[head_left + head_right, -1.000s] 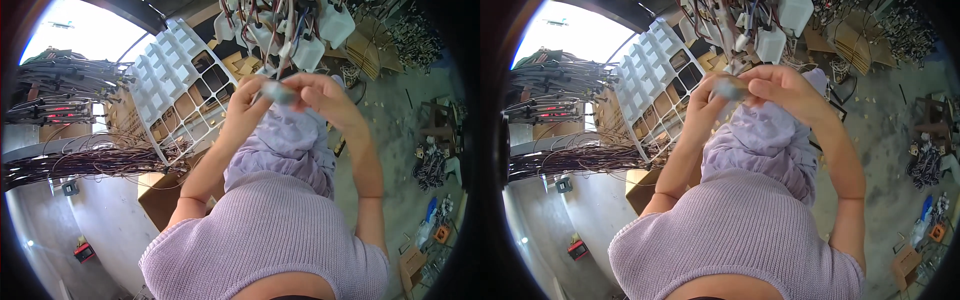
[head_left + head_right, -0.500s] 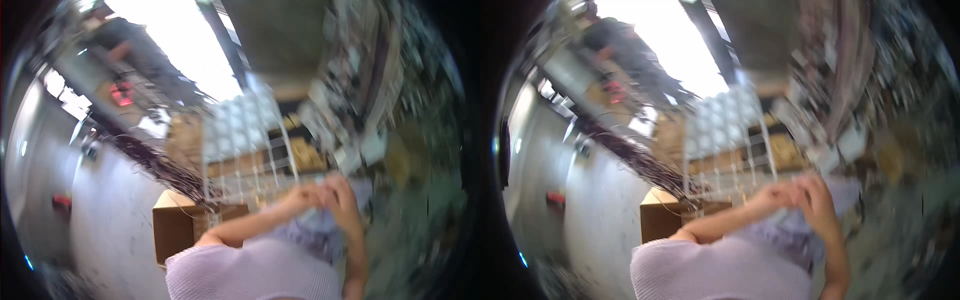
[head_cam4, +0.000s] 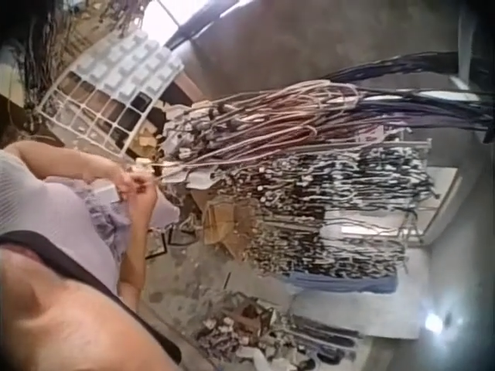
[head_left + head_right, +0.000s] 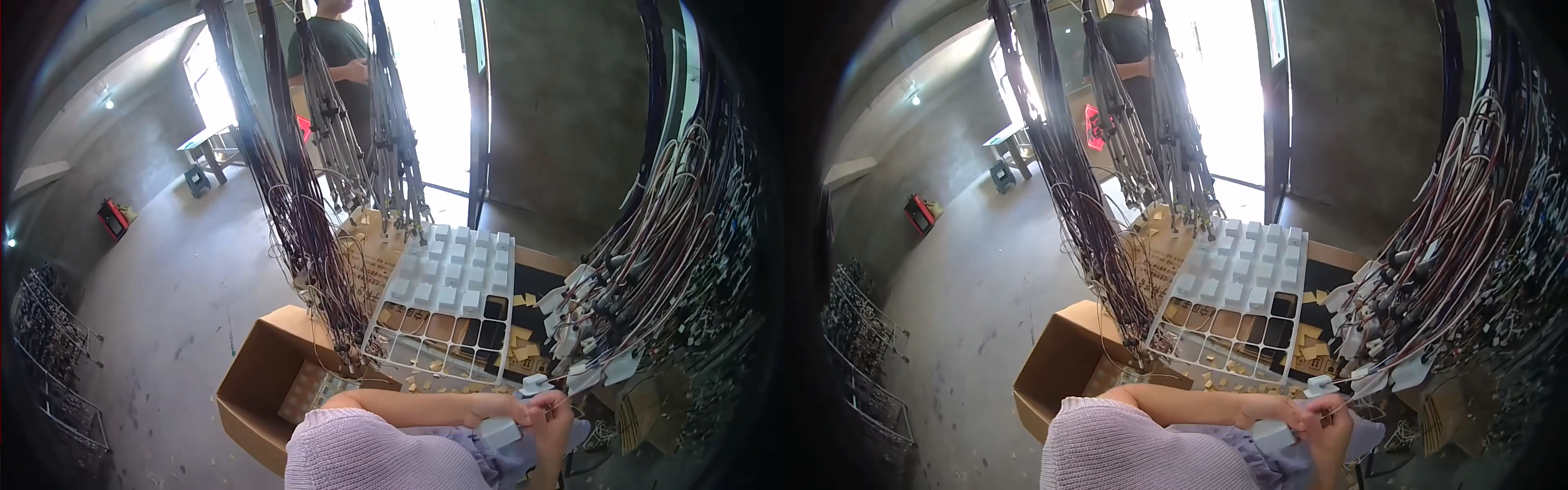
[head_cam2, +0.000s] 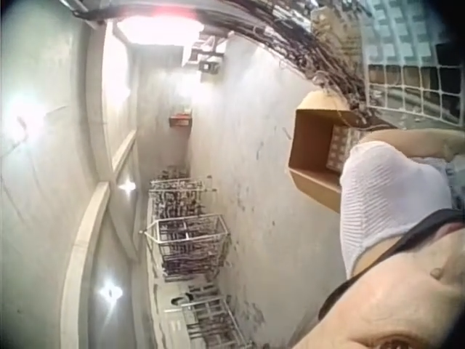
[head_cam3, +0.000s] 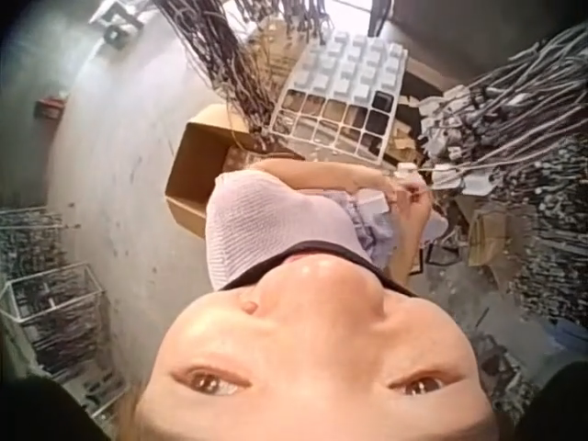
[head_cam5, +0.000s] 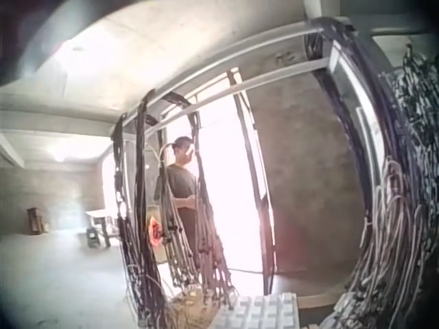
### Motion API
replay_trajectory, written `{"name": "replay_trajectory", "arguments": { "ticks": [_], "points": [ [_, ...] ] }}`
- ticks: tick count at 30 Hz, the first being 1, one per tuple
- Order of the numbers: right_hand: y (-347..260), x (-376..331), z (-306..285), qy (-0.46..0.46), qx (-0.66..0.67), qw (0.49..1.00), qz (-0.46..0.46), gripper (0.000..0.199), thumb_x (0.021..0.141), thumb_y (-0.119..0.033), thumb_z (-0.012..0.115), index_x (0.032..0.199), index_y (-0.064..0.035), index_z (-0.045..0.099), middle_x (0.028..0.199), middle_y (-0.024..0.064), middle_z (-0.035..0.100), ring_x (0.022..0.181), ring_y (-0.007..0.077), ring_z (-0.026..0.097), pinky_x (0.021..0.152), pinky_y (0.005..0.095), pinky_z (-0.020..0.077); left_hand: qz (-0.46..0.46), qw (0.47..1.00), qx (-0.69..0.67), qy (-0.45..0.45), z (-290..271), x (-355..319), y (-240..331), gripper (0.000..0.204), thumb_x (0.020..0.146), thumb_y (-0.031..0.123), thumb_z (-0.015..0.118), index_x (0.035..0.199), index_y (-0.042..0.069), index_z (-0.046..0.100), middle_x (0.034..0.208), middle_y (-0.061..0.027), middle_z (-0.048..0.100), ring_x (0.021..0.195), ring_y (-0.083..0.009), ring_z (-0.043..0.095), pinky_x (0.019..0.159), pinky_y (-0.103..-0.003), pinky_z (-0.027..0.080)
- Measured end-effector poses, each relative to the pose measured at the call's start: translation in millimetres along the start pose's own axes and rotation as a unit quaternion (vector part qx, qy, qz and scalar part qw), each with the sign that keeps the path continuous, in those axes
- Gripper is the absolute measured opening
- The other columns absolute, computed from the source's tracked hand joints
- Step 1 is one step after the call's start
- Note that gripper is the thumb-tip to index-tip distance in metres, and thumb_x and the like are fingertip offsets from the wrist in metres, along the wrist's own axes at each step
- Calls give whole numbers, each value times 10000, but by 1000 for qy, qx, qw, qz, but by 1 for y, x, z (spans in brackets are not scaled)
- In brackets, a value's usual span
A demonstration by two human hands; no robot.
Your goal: Wrap electrical tape around a bundle of wires and a plastic component.
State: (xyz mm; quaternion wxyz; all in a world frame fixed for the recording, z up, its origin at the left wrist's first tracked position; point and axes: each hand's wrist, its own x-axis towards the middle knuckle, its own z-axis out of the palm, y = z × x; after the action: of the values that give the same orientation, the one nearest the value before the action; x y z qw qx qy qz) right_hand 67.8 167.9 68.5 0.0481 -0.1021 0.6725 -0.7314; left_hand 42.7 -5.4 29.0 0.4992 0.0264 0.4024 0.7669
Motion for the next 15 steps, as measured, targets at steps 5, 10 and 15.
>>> {"name": "replay_trajectory", "arguments": {
  "ticks": [5, 10, 15],
  "points": [
    [-17, -28, 5, 1, -312, 929, -202, 105, 839, -101, 695, 877, -51, 611, 875, 103, 640, 807, 285, 614, 786, 409, 462, 181, 920, 346, 23, -2, -40, 18, 99, 881, 124, 748, 870, 27, 732, 1004, -40, 612, 972, -157, 592, 804, -303, 479],
    [-37, -49, 13, -38, -249, 965, -70, 106, 852, -110, 708, 829, -52, 623, 826, 116, 641, 742, 299, 610, 692, 391, 465, 257, 841, 475, -5, 26, -77, 36, 76, 835, 66, 771, 878, 42, 713, 1034, -92, 587, 956, -234, 583, 816, -352, 471],
    [-81, -63, -41, 14, 19, 998, 56, 71, 871, -89, 728, 875, -39, 678, 848, 63, 642, 750, 150, 605, 707, 272, 500, 347, 671, 634, 165, 9, -101, 83, 93, 845, 82, 709, 816, 15, 652, 1018, -107, 554, 919, -267, 550, 832, -351, 439]
  ]
}}
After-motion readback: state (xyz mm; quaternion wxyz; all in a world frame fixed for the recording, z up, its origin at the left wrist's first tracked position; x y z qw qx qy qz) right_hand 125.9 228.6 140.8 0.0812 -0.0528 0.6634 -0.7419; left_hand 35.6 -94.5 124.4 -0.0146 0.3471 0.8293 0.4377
